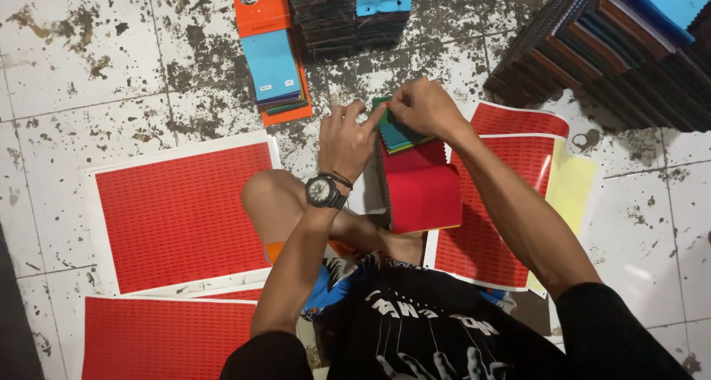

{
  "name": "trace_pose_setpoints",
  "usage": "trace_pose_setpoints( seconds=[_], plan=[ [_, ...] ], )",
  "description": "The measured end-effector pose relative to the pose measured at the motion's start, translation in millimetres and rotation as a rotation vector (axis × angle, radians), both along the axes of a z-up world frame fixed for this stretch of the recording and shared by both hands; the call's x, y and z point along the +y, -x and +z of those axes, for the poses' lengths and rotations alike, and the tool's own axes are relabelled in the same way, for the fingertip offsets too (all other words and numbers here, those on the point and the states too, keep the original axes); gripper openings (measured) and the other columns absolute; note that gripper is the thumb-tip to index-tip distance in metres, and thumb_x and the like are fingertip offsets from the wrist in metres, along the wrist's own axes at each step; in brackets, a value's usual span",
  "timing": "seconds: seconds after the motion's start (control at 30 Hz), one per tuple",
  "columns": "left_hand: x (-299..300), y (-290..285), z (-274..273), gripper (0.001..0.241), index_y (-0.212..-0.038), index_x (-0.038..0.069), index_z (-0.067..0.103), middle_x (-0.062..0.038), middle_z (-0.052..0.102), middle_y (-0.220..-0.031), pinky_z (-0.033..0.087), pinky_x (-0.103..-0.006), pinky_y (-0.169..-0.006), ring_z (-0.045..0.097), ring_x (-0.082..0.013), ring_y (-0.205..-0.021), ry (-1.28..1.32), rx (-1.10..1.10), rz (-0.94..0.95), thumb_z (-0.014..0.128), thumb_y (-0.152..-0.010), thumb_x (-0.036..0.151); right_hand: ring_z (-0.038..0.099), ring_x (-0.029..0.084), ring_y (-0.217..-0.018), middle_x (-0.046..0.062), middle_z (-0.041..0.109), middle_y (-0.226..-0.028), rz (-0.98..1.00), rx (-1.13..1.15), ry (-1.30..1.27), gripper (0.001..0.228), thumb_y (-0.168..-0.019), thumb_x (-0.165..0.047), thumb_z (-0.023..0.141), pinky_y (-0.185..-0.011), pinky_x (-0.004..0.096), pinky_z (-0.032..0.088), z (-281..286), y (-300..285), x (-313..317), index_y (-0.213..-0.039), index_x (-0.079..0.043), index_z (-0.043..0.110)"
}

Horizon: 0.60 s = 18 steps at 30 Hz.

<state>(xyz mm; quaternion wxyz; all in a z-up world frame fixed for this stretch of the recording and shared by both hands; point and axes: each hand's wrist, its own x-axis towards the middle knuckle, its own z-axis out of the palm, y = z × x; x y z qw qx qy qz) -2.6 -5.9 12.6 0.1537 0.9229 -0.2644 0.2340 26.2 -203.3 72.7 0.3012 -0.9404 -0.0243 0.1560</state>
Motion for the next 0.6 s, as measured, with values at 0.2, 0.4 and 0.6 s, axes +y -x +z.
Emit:
trace_pose_setpoints(
  seconds=[0.2, 0.4, 0.6],
  plan=[
    [-2, 0, 8, 0.038, -0.125, 0.035, 0.066, 0.000, 0.055, -0.105, 0.051, -0.0408, -0.075, 0.059, -0.0243, -0.096, -0.088, 0.015, 0.041, 0.060, -0.091, 0.019, 0.068, 0.043, -0.098, 0.018, 0.064, -0.103, 0.164, -0.389, 0.179, 0.037, -0.077, -0.011, 0.086, -0.080, 0.052, 0.058, -14, -5, -25, -0.112, -0.006, 0.073],
    [-6, -3, -6, 0.042, -0.126, 0.028, 0.067, 0.001, 0.057, -0.106, 0.053, -0.0403, -0.074, 0.061, -0.0254, -0.096, 0.126, 0.066, 0.040, 0.056, -0.087, 0.014, 0.068, 0.029, -0.079, 0.001, 0.063, -0.080, 0.329, -0.737, 0.212, 0.010, -0.087, -0.021, 0.084, -0.063, 0.042, 0.055, -30, -1, -39, -0.087, -0.018, 0.074],
    [-11, -6, -1, 0.042, -0.124, 0.020, 0.068, -0.002, 0.060, -0.105, 0.054, -0.0403, -0.083, 0.064, -0.0281, -0.098, 0.510, 0.171, 0.030, 0.055, -0.087, 0.006, 0.066, 0.017, -0.087, -0.004, 0.072, -0.092, 0.339, -1.038, 0.277, 0.020, -0.096, -0.025, 0.079, -0.073, 0.032, 0.052, -27, 12, -44, -0.078, -0.018, 0.073]
  ],
)
